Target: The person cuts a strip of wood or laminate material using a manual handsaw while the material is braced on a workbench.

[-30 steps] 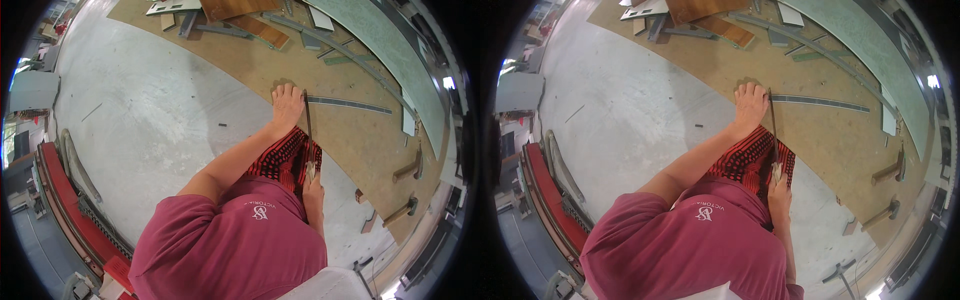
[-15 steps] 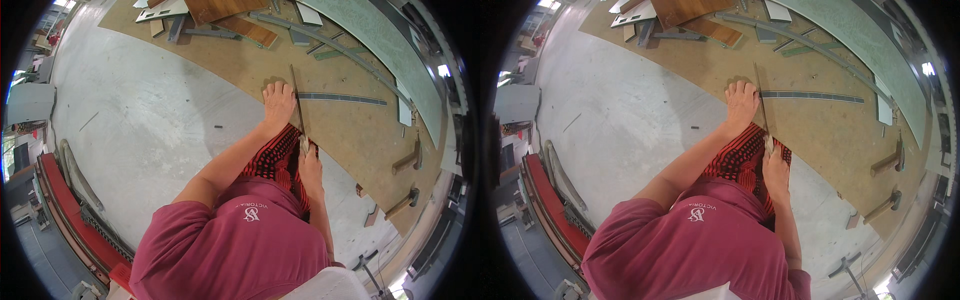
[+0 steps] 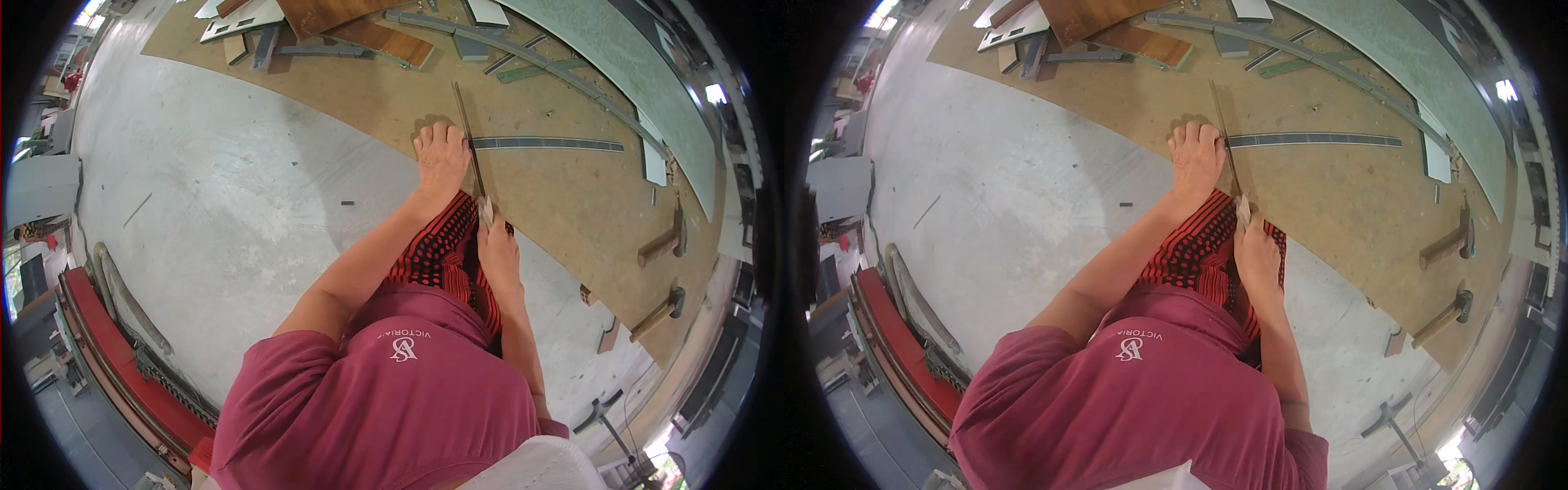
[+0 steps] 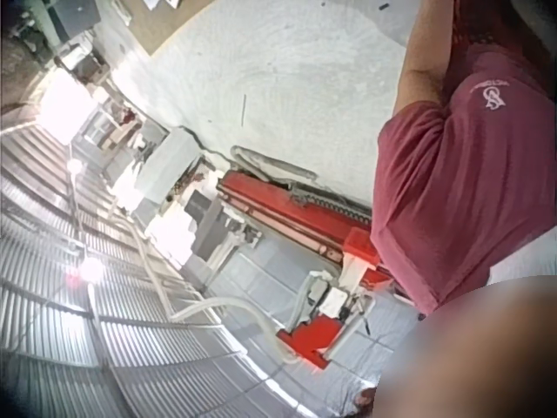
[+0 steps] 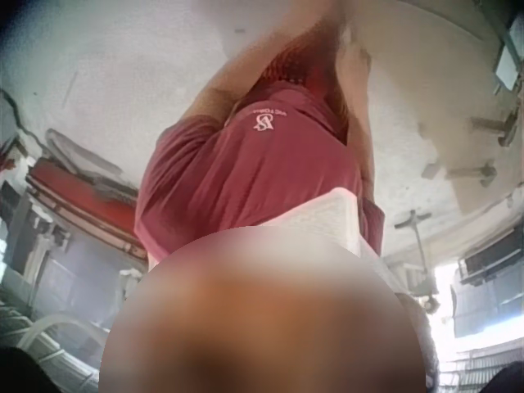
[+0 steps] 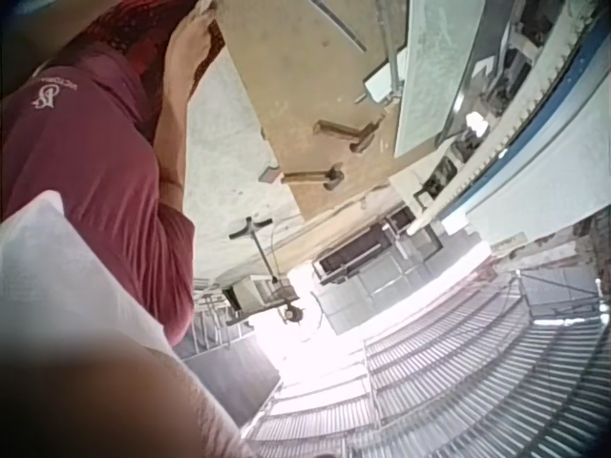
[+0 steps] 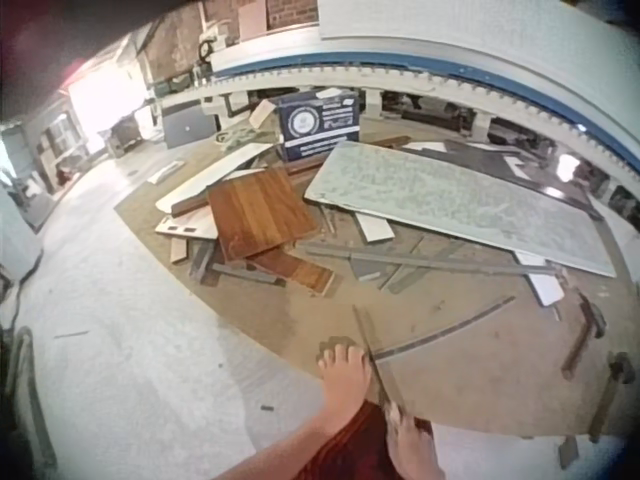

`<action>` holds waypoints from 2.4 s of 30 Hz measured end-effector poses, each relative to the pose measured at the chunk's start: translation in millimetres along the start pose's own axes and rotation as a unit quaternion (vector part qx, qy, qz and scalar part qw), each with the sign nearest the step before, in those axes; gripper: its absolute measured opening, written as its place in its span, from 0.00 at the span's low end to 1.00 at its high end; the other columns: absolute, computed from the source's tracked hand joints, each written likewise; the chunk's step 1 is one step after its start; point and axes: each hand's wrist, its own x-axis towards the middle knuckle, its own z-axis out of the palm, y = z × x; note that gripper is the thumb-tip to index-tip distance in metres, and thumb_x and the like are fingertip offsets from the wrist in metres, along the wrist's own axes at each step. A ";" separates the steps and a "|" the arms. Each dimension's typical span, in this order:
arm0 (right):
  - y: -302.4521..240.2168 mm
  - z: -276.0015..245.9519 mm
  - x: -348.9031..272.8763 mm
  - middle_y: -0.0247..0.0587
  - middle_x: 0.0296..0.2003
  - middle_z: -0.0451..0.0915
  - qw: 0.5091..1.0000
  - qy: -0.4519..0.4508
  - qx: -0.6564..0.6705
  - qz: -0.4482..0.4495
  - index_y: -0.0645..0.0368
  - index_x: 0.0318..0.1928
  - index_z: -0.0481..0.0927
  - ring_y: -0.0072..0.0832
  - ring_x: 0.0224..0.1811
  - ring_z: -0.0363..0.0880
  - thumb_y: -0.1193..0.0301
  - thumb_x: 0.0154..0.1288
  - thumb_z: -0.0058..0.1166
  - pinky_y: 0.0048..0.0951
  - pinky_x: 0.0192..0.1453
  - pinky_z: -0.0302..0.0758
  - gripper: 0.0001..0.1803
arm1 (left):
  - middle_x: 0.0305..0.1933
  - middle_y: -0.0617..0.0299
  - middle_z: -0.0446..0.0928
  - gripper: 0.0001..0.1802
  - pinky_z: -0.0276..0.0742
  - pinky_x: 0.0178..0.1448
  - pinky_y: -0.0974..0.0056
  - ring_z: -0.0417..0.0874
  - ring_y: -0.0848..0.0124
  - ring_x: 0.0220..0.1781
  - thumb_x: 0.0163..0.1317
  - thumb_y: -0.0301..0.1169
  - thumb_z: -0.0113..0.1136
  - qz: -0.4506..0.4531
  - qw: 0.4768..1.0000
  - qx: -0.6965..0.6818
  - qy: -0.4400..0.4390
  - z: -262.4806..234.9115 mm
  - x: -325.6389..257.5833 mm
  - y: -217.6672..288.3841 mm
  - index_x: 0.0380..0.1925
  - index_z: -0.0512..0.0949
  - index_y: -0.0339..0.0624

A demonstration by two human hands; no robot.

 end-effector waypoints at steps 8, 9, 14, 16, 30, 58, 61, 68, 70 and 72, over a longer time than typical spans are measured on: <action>22.8 -6.2 -55.8 0.66 0.26 0.78 0.998 -0.050 -0.014 0.045 0.61 0.49 0.65 0.60 0.32 0.79 0.63 0.69 0.45 0.58 0.37 0.73 0.16 | 0.36 0.56 0.70 0.10 0.62 0.44 0.53 0.69 0.55 0.40 0.51 0.27 0.62 -0.006 1.000 -0.004 -0.007 -0.8 -0.8 -1.7 0.32 0.71 0.46; 28.1 -6.4 -65.9 0.66 0.26 0.78 0.996 -0.059 -0.020 0.056 0.60 0.48 0.65 0.61 0.31 0.78 0.63 0.69 0.45 0.58 0.37 0.73 0.15 | 0.36 0.57 0.70 0.10 0.62 0.44 0.53 0.69 0.55 0.40 0.51 0.27 0.62 -0.002 1.000 -0.001 0.000 -0.6 0.7 -2.4 0.32 0.71 0.46; 19.0 -16.4 -69.5 0.70 0.31 0.77 0.984 -0.111 0.008 0.140 0.58 0.52 0.64 0.66 0.37 0.75 0.60 0.70 0.42 0.61 0.40 0.70 0.18 | 0.36 0.57 0.70 0.09 0.63 0.44 0.53 0.69 0.55 0.41 0.51 0.27 0.62 -0.001 1.000 0.004 0.003 -2.3 2.6 -5.9 0.31 0.71 0.46; 11.6 -11.6 -44.6 0.70 0.30 0.77 0.990 -0.092 0.000 0.107 0.59 0.51 0.65 0.67 0.37 0.75 0.61 0.70 0.43 0.61 0.40 0.70 0.17 | 0.35 0.58 0.70 0.09 0.63 0.44 0.53 0.70 0.55 0.41 0.50 0.28 0.62 0.003 1.000 0.008 0.006 -2.3 2.2 -7.4 0.31 0.72 0.46; 17.3 -7.1 -68.2 0.69 0.30 0.78 0.985 -0.116 -0.027 0.123 0.61 0.50 0.66 0.65 0.37 0.76 0.61 0.69 0.43 0.60 0.41 0.71 0.17 | 0.36 0.58 0.71 0.09 0.64 0.44 0.52 0.70 0.55 0.41 0.50 0.28 0.62 0.017 1.000 0.018 0.005 0.2 1.3 -7.7 0.31 0.72 0.47; -1.4 6.0 -10.4 0.64 0.25 0.79 0.999 -0.021 0.012 0.044 0.59 0.45 0.66 0.61 0.32 0.79 0.61 0.69 0.45 0.59 0.37 0.74 0.14 | 0.37 0.57 0.71 0.10 0.64 0.45 0.51 0.70 0.55 0.42 0.52 0.28 0.61 0.030 0.999 0.018 -0.005 3.5 -1.4 -7.1 0.33 0.72 0.46; -5.8 12.1 4.7 0.64 0.26 0.78 1.000 0.020 0.001 0.000 0.60 0.45 0.66 0.61 0.32 0.79 0.62 0.68 0.46 0.60 0.37 0.74 0.14 | 0.37 0.57 0.71 0.10 0.64 0.45 0.51 0.70 0.54 0.42 0.52 0.28 0.61 0.029 1.000 0.012 0.001 8.2 -1.0 -4.8 0.34 0.73 0.46; 22.7 8.8 -63.9 0.63 0.24 0.78 0.998 -0.044 -0.020 0.049 0.59 0.44 0.66 0.60 0.30 0.79 0.62 0.69 0.46 0.57 0.34 0.75 0.14 | 0.37 0.57 0.71 0.09 0.64 0.45 0.50 0.70 0.54 0.42 0.53 0.29 0.61 0.040 0.999 0.021 0.004 7.4 -2.4 -13.2 0.34 0.73 0.45; 31.6 9.4 -76.8 0.63 0.24 0.78 0.997 -0.058 -0.011 0.056 0.59 0.44 0.66 0.60 0.30 0.79 0.61 0.69 0.45 0.57 0.33 0.75 0.14 | 0.37 0.57 0.71 0.09 0.65 0.45 0.50 0.70 0.54 0.43 0.53 0.30 0.61 0.044 0.999 0.025 0.019 8.3 -1.0 -14.6 0.33 0.73 0.45; 30.4 3.6 -78.8 0.63 0.24 0.78 0.997 -0.050 0.001 0.060 0.59 0.44 0.66 0.61 0.30 0.78 0.62 0.69 0.45 0.58 0.32 0.74 0.14 | 0.37 0.57 0.71 0.08 0.65 0.45 0.50 0.70 0.54 0.43 0.53 0.30 0.61 0.041 0.999 0.030 0.009 5.6 -3.3 -14.9 0.33 0.72 0.46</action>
